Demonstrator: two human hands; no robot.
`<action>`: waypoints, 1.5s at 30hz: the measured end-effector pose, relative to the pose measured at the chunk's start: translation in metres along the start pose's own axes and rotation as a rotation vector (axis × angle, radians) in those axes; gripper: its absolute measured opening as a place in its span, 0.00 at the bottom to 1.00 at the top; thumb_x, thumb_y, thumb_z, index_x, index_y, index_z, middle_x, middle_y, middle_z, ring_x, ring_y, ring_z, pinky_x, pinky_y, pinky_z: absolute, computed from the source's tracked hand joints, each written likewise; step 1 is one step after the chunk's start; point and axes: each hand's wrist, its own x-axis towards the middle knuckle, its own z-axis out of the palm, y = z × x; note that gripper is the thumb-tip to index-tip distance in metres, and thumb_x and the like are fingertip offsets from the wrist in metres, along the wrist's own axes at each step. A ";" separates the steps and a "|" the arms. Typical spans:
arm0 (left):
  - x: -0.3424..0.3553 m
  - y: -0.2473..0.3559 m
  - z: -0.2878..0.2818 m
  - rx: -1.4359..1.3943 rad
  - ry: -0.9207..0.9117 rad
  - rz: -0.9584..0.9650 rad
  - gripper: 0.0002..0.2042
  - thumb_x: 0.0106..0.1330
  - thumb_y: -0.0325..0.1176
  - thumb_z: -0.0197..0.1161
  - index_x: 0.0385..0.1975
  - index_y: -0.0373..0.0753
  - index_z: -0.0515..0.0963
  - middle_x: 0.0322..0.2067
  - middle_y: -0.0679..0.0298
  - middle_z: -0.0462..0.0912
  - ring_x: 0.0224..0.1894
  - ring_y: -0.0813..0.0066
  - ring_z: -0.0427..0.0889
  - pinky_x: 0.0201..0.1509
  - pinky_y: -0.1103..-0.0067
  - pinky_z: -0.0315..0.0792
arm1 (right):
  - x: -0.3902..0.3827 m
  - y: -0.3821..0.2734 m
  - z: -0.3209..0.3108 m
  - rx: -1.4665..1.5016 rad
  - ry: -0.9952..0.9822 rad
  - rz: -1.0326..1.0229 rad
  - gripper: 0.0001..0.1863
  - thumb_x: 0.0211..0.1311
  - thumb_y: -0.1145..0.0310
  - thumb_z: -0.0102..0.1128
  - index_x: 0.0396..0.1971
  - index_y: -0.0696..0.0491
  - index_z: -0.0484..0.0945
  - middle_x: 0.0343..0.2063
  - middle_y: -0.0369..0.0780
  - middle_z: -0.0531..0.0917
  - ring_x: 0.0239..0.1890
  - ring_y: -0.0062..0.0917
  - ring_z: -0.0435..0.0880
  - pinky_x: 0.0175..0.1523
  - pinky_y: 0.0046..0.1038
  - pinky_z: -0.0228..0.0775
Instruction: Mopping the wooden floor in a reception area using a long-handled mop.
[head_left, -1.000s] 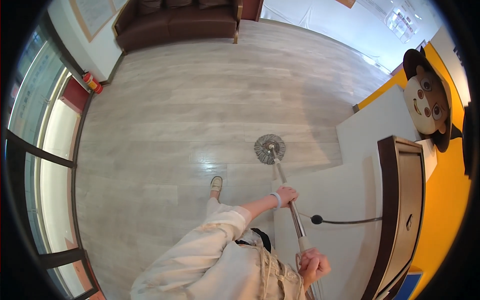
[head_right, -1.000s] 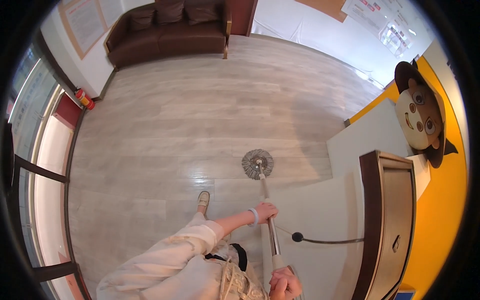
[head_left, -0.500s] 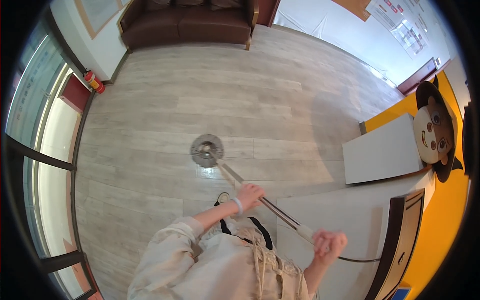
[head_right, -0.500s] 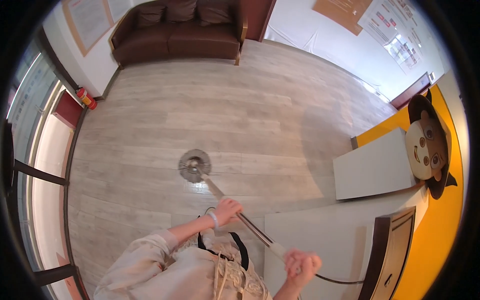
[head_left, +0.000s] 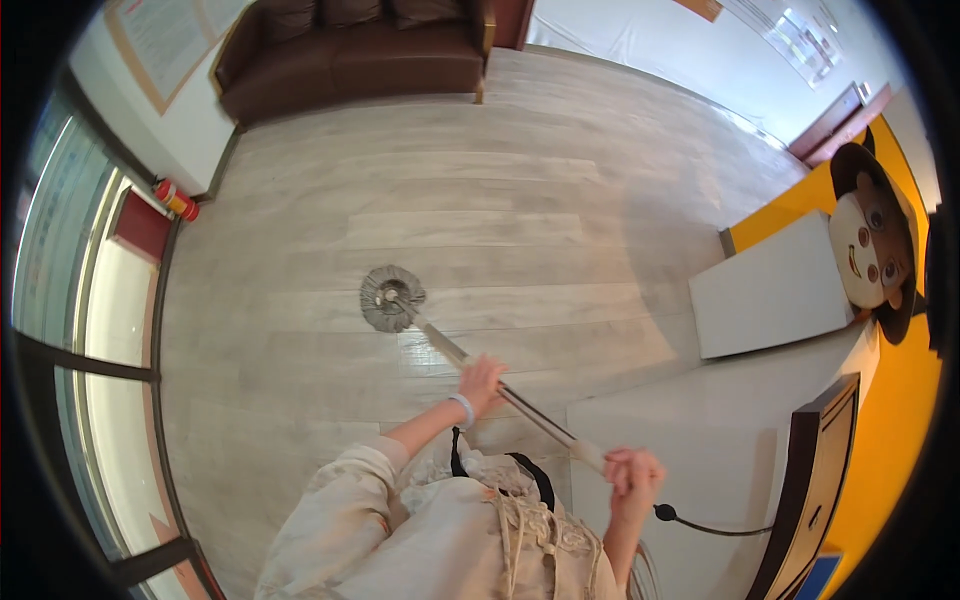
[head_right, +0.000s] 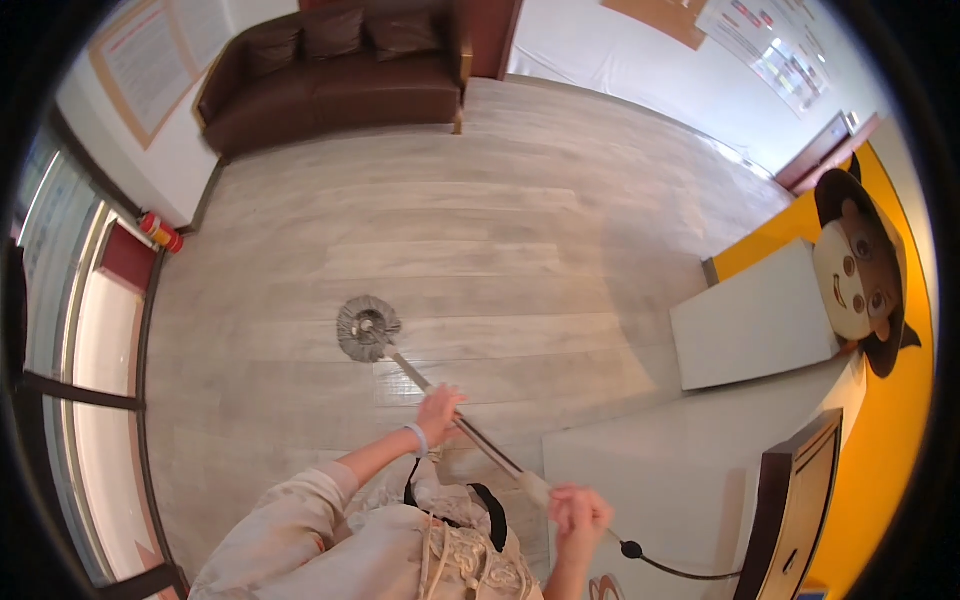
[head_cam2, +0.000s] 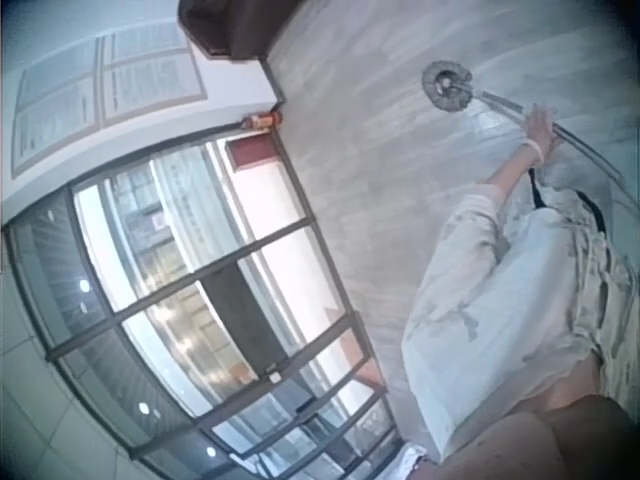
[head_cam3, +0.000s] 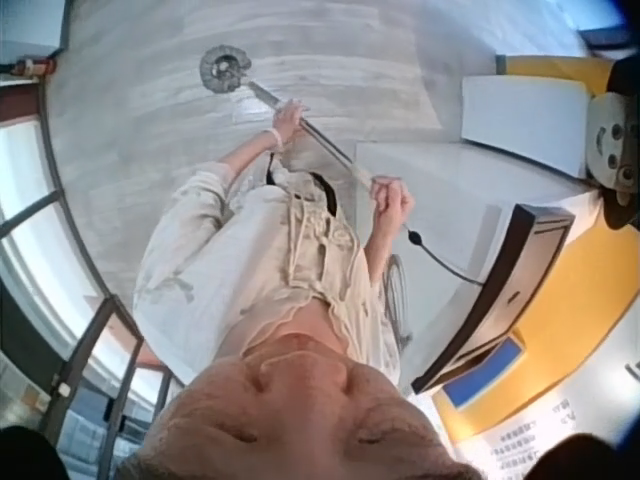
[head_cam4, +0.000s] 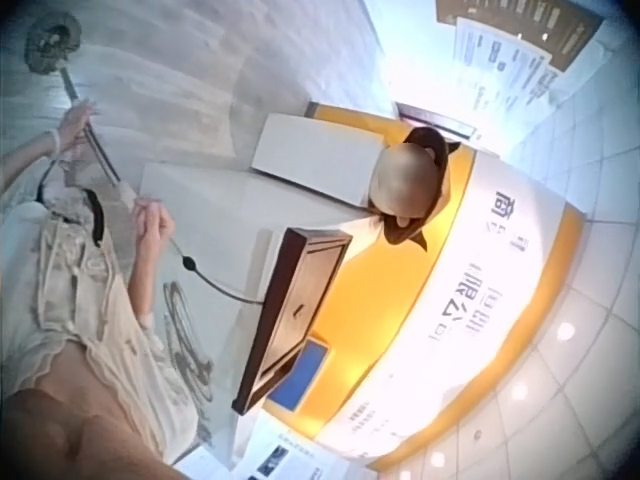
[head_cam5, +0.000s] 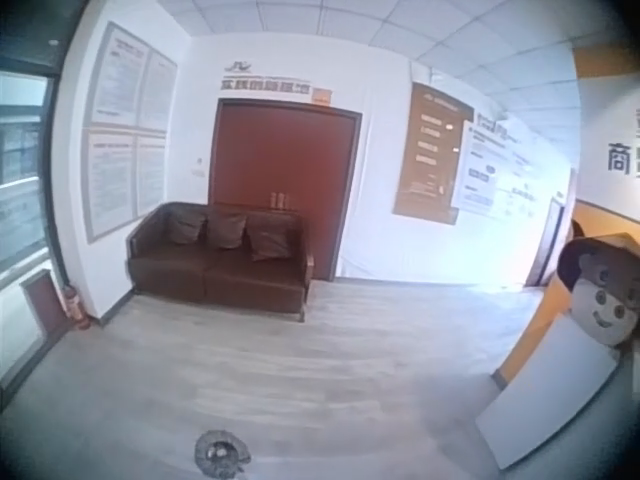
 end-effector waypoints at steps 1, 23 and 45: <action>0.012 0.019 0.003 -0.040 -0.030 0.091 0.33 0.48 0.36 0.67 0.55 0.49 0.58 0.58 0.57 0.59 0.64 0.48 0.49 0.61 0.52 0.48 | -0.002 -0.014 -0.008 -0.015 0.057 -0.038 0.17 0.61 0.69 0.45 0.15 0.63 0.72 0.04 0.32 0.61 0.08 0.16 0.58 0.32 0.25 0.65; 0.253 0.119 0.010 0.062 -0.096 0.423 0.14 0.48 0.35 0.65 0.33 0.47 0.68 0.37 0.68 0.72 0.47 0.66 0.69 0.47 0.67 0.60 | 0.177 -0.064 -0.053 0.078 0.214 -0.413 0.18 0.63 0.73 0.38 0.12 0.57 0.65 0.01 0.34 0.59 0.04 0.18 0.56 0.21 0.26 0.62; 0.385 0.015 0.001 -0.025 0.258 -0.020 0.34 0.42 0.32 0.70 0.52 0.41 0.62 0.46 0.54 0.69 0.51 0.53 0.67 0.51 0.61 0.62 | 0.399 -0.016 -0.041 0.001 0.035 0.051 0.17 0.62 0.70 0.48 0.12 0.55 0.67 0.10 0.34 0.67 0.13 0.16 0.63 0.19 0.18 0.56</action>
